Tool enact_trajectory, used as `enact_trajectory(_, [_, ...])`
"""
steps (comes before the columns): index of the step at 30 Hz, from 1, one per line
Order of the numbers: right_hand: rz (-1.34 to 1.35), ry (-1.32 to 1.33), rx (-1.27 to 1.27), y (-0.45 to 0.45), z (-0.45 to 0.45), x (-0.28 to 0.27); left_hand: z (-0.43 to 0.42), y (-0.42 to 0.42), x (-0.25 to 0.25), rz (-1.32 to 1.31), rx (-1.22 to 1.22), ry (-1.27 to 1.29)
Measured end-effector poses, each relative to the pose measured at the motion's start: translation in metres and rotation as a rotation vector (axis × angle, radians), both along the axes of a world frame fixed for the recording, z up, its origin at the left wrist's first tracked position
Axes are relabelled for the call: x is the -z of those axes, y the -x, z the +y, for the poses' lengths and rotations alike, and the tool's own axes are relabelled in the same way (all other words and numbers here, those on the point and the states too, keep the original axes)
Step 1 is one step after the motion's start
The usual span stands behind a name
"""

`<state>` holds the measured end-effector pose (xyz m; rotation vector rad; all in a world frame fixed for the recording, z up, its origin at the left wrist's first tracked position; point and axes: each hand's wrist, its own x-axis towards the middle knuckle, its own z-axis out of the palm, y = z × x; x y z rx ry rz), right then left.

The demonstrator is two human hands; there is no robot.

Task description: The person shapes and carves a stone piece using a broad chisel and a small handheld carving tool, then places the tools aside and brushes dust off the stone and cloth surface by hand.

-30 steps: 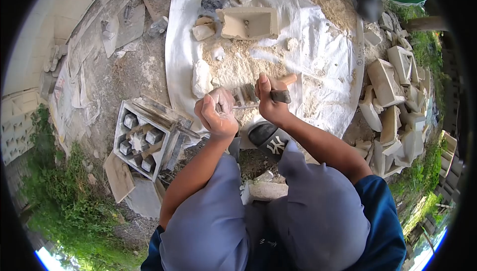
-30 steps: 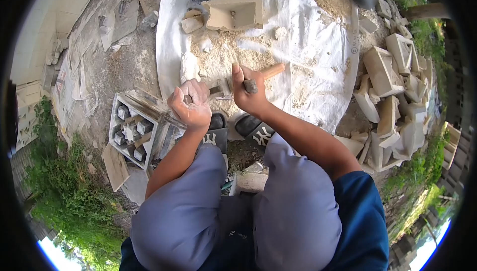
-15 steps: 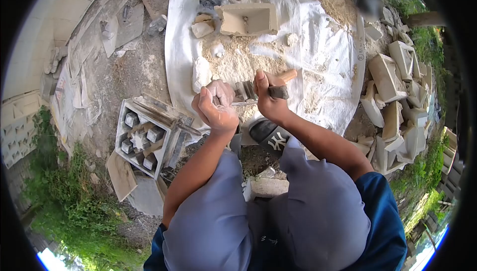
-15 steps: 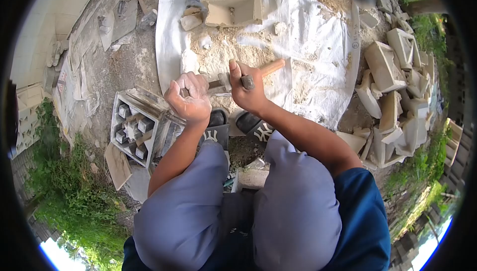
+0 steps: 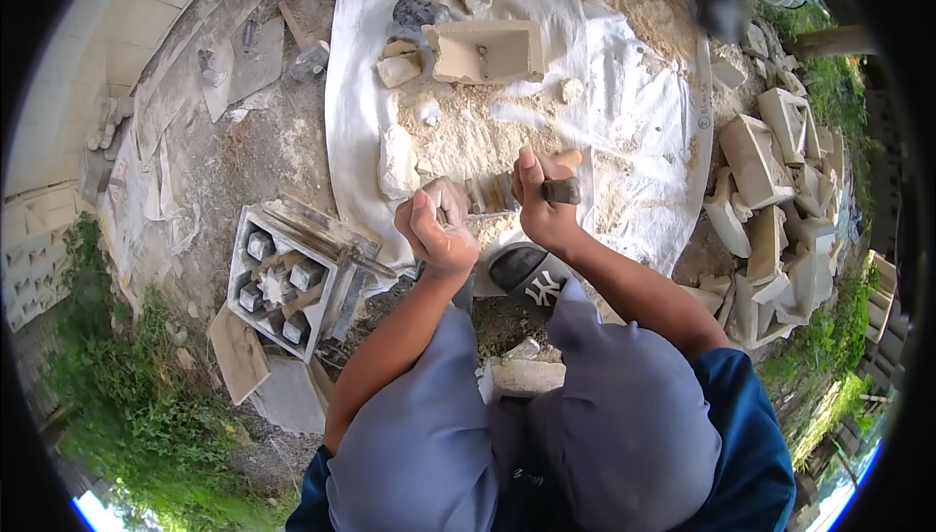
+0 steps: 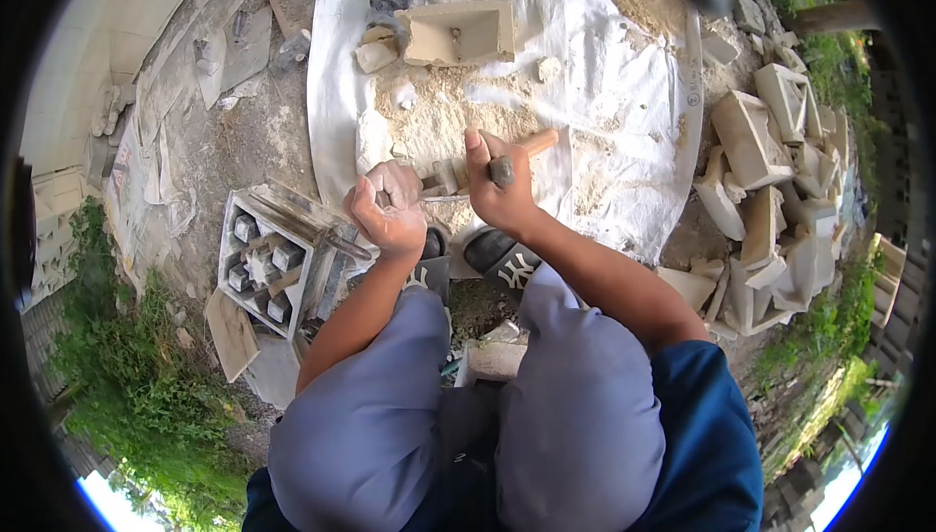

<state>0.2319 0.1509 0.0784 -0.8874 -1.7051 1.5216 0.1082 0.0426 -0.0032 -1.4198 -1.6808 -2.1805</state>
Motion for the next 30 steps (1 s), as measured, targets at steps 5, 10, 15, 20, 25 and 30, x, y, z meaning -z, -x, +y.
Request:
enact_trajectory(5, [-0.015, 0.113, -0.042, 0.006, 0.004, -0.025, 0.017, -0.013, -0.039, 0.363, -0.348, 0.143])
enact_trajectory(10, [-0.048, -0.1, -0.085, 0.0, 0.008, 0.005, 0.012, -0.012, -0.02, 0.031, 0.212, -0.122])
enact_trajectory(15, [-0.014, -0.106, -0.085, -0.006, 0.001, -0.007, 0.015, -0.006, -0.045, 0.175, -0.154, 0.125])
enact_trajectory(20, [-0.024, -0.028, -0.097, -0.004, 0.003, -0.03, 0.037, -0.028, -0.069, -0.265, -0.049, 0.128])
enact_trajectory(25, [-0.078, -0.054, -0.122, -0.001, 0.01, 0.005, 0.03, -0.026, -0.073, -0.496, 0.17, 0.186])
enact_trajectory(30, [0.039, -0.078, -0.068, -0.008, 0.003, -0.02, 0.031, -0.03, -0.074, -0.407, -0.096, 0.302])
